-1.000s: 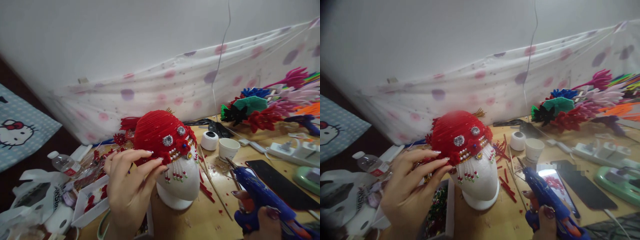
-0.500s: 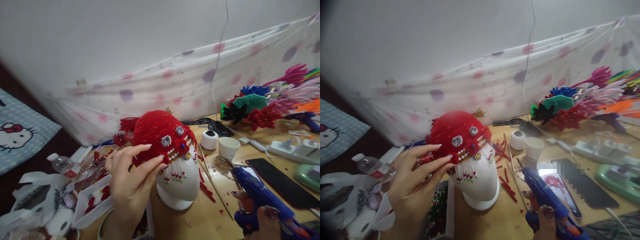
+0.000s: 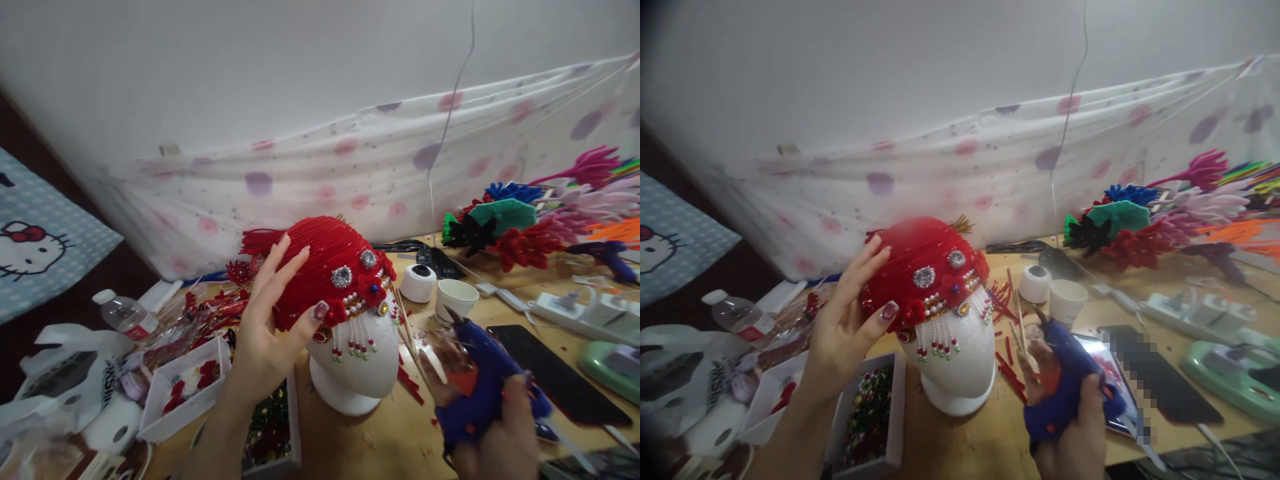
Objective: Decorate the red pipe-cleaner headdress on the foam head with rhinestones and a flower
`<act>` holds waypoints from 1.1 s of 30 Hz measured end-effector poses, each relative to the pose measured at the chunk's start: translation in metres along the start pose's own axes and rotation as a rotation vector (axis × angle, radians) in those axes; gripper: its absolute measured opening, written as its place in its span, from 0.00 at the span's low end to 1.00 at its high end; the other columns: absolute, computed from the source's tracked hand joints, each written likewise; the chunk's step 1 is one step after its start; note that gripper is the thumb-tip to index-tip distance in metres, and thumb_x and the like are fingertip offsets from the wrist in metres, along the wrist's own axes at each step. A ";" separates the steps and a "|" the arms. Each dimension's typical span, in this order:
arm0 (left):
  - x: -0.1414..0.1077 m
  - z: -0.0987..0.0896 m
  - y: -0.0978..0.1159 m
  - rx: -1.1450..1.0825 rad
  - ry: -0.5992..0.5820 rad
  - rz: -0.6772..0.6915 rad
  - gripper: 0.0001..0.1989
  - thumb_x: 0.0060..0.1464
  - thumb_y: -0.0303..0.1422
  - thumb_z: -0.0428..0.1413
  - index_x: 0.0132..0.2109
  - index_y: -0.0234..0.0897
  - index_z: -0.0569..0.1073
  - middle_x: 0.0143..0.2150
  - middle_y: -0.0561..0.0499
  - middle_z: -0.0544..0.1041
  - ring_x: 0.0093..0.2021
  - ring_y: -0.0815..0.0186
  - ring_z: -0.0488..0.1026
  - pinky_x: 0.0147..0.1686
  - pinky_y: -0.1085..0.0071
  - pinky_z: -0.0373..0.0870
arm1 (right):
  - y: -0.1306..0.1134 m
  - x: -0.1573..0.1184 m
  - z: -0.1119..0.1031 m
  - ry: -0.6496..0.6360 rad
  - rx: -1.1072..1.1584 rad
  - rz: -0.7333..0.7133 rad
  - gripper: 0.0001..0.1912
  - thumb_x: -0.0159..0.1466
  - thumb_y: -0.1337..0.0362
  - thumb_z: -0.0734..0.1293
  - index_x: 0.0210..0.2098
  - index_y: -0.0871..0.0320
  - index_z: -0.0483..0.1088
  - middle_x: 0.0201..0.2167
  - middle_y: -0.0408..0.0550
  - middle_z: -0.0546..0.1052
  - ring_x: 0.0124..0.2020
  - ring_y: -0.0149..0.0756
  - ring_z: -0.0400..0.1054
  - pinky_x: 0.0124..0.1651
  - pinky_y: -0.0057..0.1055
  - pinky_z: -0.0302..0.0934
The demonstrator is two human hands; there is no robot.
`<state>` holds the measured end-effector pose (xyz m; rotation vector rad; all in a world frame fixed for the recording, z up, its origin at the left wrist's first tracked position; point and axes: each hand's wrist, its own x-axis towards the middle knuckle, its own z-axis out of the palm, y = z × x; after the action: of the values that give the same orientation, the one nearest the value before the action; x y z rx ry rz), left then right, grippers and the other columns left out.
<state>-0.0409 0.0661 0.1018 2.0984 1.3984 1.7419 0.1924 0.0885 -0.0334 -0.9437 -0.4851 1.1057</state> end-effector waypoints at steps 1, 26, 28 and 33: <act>0.002 0.000 -0.001 0.013 -0.017 0.003 0.26 0.61 0.36 0.59 0.65 0.57 0.67 0.74 0.53 0.57 0.74 0.53 0.51 0.71 0.47 0.51 | -0.002 0.000 0.012 -0.023 0.029 0.033 0.17 0.57 0.45 0.68 0.42 0.44 0.77 0.45 0.46 0.82 0.49 0.51 0.77 0.48 0.54 0.73; 0.004 0.004 -0.003 0.076 0.034 -0.012 0.28 0.56 0.38 0.64 0.63 0.57 0.69 0.72 0.51 0.60 0.73 0.53 0.55 0.69 0.47 0.56 | -0.012 -0.004 0.036 -0.038 0.274 0.271 0.24 0.50 0.41 0.74 0.32 0.55 0.76 0.34 0.46 0.79 0.45 0.45 0.77 0.49 0.41 0.74; 0.005 0.003 -0.001 0.040 0.028 -0.029 0.25 0.59 0.40 0.61 0.63 0.57 0.70 0.72 0.52 0.61 0.72 0.53 0.55 0.70 0.48 0.56 | -0.012 -0.004 0.036 -0.024 0.289 0.286 0.23 0.52 0.41 0.73 0.30 0.55 0.75 0.33 0.45 0.79 0.45 0.44 0.77 0.52 0.44 0.73; 0.005 0.003 0.002 0.000 0.029 -0.050 0.23 0.61 0.42 0.59 0.62 0.56 0.71 0.71 0.53 0.62 0.72 0.54 0.56 0.70 0.48 0.54 | -0.011 -0.003 0.036 0.019 0.299 0.318 0.21 0.54 0.42 0.72 0.30 0.55 0.75 0.34 0.46 0.79 0.45 0.44 0.77 0.52 0.45 0.73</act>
<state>-0.0380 0.0694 0.1054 2.0280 1.4449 1.7601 0.1699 0.0984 -0.0041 -0.7810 -0.1481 1.4102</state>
